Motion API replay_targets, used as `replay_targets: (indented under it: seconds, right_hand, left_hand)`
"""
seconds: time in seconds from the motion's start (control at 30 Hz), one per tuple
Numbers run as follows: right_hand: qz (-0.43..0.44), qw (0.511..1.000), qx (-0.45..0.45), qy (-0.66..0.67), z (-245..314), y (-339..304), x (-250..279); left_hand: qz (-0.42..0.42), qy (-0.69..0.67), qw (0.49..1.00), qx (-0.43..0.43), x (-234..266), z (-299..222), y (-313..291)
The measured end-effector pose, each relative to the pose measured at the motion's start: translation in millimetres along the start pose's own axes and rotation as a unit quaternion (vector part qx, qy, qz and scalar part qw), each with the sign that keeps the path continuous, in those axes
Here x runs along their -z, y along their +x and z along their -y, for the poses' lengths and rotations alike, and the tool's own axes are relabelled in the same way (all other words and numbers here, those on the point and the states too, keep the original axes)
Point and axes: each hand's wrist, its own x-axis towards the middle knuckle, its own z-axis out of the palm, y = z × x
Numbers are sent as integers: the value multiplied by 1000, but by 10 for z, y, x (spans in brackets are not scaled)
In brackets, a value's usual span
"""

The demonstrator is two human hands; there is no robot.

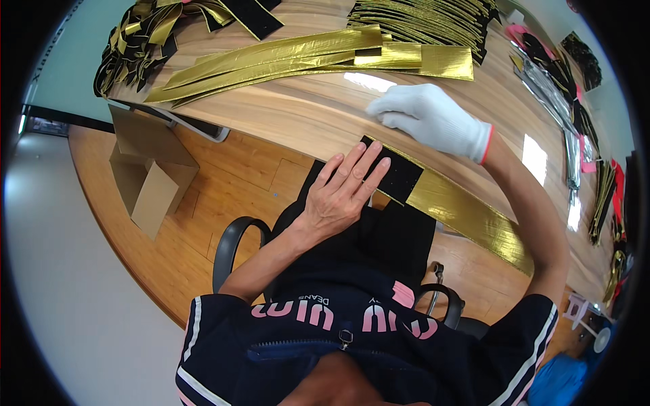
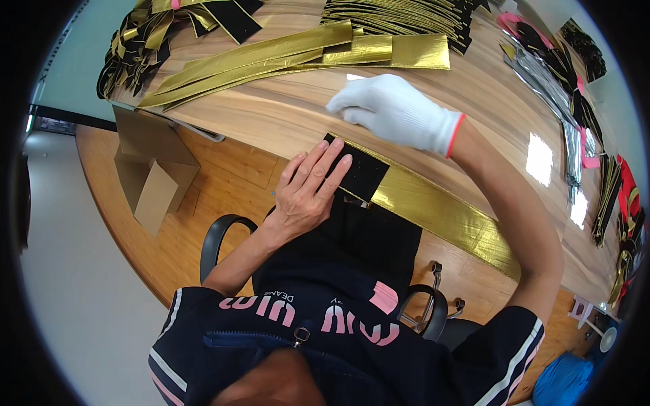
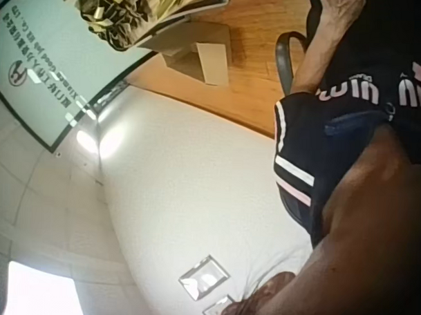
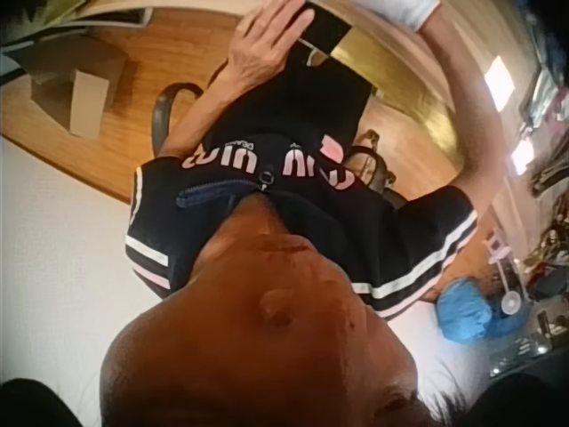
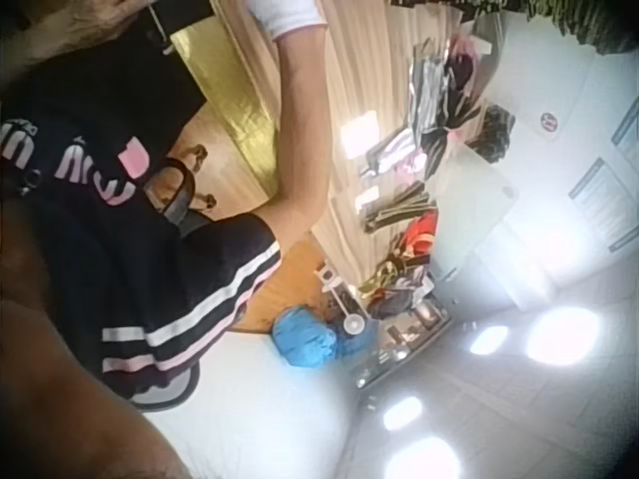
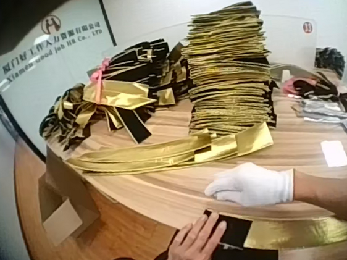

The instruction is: Folding and wrapping gold-colored decorative foil strips around a black base.

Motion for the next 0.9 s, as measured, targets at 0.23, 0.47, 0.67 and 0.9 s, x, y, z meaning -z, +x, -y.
replay_targets:
  seconds: [0.23, 0.47, 0.67, 0.9]
  right_hand:
    - [-61, 987, -133, -72, 498, -714, 32]
    - [-112, 973, -198, -49, 651, -932, -146]
    - [-106, 974, -191, -63, 683, -963, -161]
    - [-115, 975, -173, -81, 682, -987, -181]
  left_hand:
    - [-11, -12, 1000, 18, 23, -7, 3]
    - [67, 39, 997, 9, 119, -43, 58]
    - [46, 24, 998, 30, 119, -90, 74]
    - [51, 43, 997, 39, 126, -143, 124]
